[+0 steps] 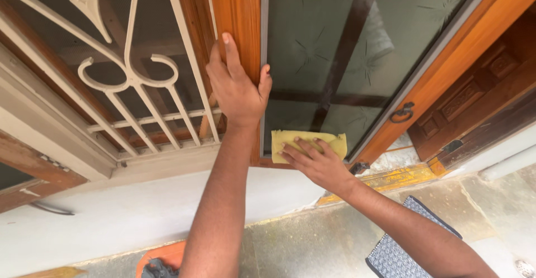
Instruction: The person cleans wooden window frames and glass panes using a yellow sponge, wiping the frame and glass repeatedly.
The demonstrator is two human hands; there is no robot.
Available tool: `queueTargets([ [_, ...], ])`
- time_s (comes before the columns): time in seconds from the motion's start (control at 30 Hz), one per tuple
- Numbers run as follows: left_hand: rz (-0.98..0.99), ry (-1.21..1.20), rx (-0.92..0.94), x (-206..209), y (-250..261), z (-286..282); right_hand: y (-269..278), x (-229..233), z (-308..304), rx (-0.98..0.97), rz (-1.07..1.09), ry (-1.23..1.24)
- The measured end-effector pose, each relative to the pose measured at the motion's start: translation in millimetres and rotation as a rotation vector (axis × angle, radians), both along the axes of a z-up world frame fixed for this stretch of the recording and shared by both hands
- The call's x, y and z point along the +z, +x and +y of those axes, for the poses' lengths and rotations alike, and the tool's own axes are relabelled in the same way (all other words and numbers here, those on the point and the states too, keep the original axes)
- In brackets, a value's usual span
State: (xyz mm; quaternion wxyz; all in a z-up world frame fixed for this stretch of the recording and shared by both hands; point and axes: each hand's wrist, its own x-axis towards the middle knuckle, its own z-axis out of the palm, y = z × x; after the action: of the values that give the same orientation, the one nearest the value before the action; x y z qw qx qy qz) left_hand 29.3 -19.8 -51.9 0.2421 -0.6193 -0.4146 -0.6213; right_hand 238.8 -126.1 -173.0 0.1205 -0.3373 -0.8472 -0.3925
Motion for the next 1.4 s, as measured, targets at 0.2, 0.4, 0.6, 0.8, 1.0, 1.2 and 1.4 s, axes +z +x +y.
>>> queueTargets([
  [0.2, 0.085, -0.202, -0.104, 3, -21, -26, -1, -9, -3, -0.074, -0.043, -0.002],
  [0.4, 0.286, -0.521, -0.027, -5, -53, -83, -13, 38, -12, 0.055, 0.131, -0.156],
  [0.6, 0.083, -0.562, -0.155, 21, -61, -104, -26, 193, 2, 0.032, 0.553, 0.428],
  [0.8, -0.136, -0.610, -0.307, 18, -53, -104, -70, 231, 27, -0.160, 0.476, 0.462],
  [1.0, -0.190, -0.580, -0.310, -21, -55, -101, -73, 106, 35, -0.259, 0.435, 0.363],
  [1.2, -0.193, -0.642, -0.324, -50, -55, -101, -71, -70, 27, -0.243, 0.362, 0.056],
  [1.4, -0.116, -0.669, -0.296, -59, -49, -107, -65, -62, -8, -0.095, 0.491, -0.215],
])
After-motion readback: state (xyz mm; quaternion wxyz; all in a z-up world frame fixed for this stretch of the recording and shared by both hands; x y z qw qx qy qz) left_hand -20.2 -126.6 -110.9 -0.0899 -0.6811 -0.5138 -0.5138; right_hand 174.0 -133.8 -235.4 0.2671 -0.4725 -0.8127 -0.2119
